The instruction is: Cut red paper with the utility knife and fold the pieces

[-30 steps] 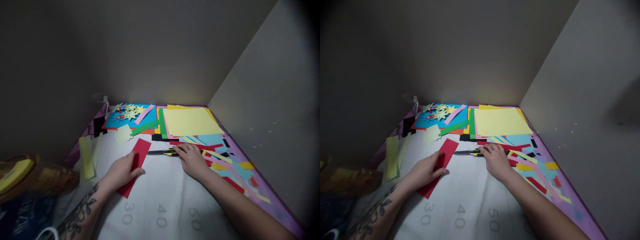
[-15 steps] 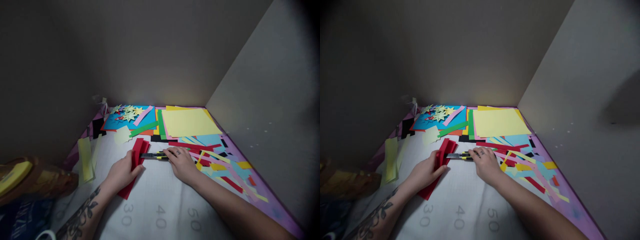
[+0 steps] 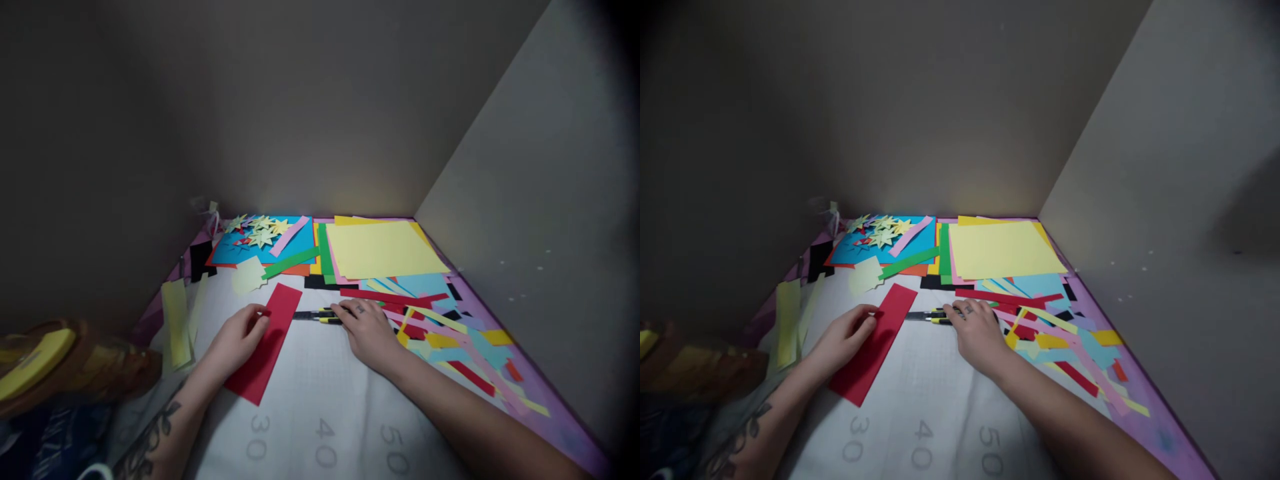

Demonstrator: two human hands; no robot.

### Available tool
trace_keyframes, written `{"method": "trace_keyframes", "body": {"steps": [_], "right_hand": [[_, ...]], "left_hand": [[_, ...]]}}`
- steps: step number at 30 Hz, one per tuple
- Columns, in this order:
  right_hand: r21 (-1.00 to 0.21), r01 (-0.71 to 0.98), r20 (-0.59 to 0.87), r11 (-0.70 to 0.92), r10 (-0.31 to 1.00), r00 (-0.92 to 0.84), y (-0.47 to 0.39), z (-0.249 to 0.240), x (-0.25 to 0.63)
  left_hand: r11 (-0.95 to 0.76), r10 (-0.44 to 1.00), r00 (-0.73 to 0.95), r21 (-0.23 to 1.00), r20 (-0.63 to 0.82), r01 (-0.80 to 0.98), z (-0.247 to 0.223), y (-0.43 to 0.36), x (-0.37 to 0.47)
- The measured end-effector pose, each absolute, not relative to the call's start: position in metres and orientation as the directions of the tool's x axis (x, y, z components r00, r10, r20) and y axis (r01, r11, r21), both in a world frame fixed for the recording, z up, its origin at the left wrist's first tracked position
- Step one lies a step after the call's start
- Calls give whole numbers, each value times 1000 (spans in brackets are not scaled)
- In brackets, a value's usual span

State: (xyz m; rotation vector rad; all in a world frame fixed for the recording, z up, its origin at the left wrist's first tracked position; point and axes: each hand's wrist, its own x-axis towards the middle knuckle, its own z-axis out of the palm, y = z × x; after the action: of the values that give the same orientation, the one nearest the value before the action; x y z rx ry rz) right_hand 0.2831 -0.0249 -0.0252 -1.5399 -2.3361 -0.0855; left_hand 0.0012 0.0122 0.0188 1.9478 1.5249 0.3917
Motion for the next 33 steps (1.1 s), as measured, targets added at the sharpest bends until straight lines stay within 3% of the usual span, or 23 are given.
{"method": "trace_keyframes", "body": {"steps": [3, 5, 10, 15, 19, 21, 24, 28, 31, 33], "right_hand": [[-144, 897, 329, 417, 875, -354, -25, -27, 282], [-161, 891, 352, 424, 868, -350, -25, -27, 282], [-215, 861, 440, 462, 832, -337, -26, -27, 280], [-231, 838, 520, 494, 791, -323, -27, -27, 279], [-230, 838, 523, 495, 789, -323, -28, -25, 278], [-243, 836, 514, 492, 796, -319, -28, -23, 279], [-292, 818, 513, 496, 803, -303, -28, -20, 283], [-323, 771, 563, 549, 766, -310, -25, -17, 298], [-320, 751, 556, 577, 757, -345, -21, -14, 313], [-304, 746, 505, 593, 764, -401, -19, -12, 322]], "left_hand": [[-190, 972, 232, 475, -30, 859, 12, 10, 1], [-168, 976, 213, 456, -50, 874, 9, 10, 1], [-46, 977, 159, 581, -145, 813, 10, 13, 1], [105, 966, 138, 816, -220, 568, 22, 10, 4], [205, 939, 141, 837, -315, 507, 37, 7, 3], [81, 971, 126, 773, -204, 629, 48, 6, 2], [-194, 981, 179, 528, 80, 827, 68, 1, 3], [-494, 844, 400, 227, 356, 839, 79, -13, 11], [-615, 759, 581, 31, 294, 788, 64, -23, 19], [-645, 754, 636, -3, 166, 765, 48, -28, 25]]}}
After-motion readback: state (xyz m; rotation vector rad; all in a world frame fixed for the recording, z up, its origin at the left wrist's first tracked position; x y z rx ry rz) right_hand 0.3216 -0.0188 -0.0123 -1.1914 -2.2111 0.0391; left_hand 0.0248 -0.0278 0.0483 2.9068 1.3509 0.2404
